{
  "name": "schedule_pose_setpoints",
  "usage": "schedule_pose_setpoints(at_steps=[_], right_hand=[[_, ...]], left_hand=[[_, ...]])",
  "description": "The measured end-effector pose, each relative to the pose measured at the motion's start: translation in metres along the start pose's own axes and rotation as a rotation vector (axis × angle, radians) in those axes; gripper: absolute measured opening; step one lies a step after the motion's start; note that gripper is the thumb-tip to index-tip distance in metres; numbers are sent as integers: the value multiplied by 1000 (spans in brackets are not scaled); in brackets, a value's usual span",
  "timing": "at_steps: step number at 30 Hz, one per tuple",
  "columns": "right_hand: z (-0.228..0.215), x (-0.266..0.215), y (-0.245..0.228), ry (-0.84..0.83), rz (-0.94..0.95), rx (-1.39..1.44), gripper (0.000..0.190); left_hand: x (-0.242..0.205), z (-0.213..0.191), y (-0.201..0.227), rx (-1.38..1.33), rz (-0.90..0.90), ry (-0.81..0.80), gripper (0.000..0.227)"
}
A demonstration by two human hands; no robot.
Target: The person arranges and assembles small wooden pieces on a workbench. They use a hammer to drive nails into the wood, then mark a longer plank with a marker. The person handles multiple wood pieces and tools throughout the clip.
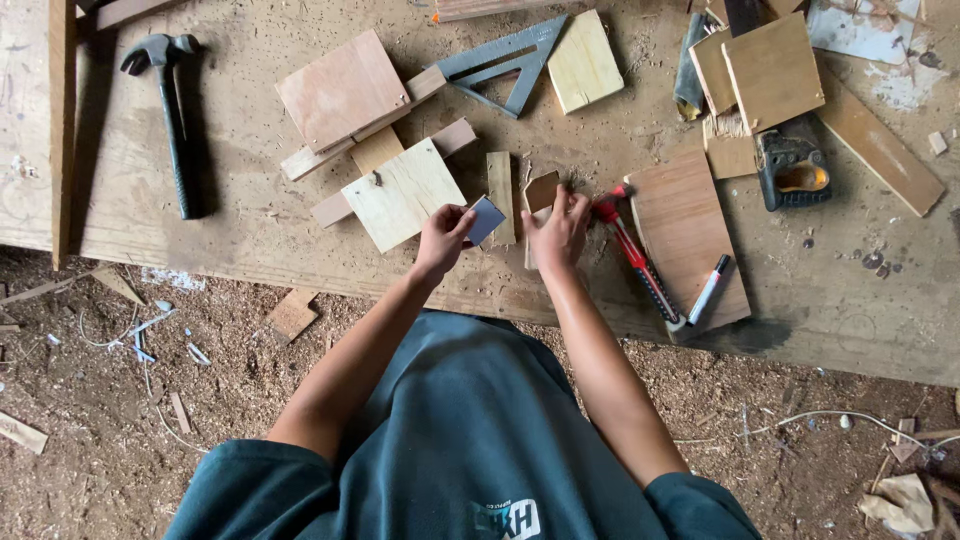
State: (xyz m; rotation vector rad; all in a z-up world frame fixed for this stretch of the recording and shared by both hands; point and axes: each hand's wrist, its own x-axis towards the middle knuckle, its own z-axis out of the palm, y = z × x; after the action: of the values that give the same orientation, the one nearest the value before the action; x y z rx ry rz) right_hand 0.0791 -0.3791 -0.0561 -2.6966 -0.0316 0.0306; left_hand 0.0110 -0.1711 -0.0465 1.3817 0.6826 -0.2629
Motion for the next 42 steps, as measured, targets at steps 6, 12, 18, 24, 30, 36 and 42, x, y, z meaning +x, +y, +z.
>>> schedule_pose_setpoints(at_steps=[6,12,18,24,30,36,42], right_hand=[[-10,-25,34,-32,-124,-47,75],[-12,-19,27,98,-154,23,80],[-14,-1,0,88,-35,-65,90],[-24,-5,2,115,-150,-33,76],[-21,-8,16,-53,-108,-83,72],[-20,-6,18,21,-188,-39,67],[-33,-14,12,137,-258,-65,69]], left_hand=[[2,-6,2,-11,-19,19,30],[0,-7,-7,-21,-18,21,29],[2,-8,-8,-14,-20,27,28],[-3,-8,-9,-13,-19,32,29],[-8,-6,-7,-43,-22,11,30],[-9,0,-7,-25,-25,3,30],[-9,2,-15,-43,-8,-40,28]])
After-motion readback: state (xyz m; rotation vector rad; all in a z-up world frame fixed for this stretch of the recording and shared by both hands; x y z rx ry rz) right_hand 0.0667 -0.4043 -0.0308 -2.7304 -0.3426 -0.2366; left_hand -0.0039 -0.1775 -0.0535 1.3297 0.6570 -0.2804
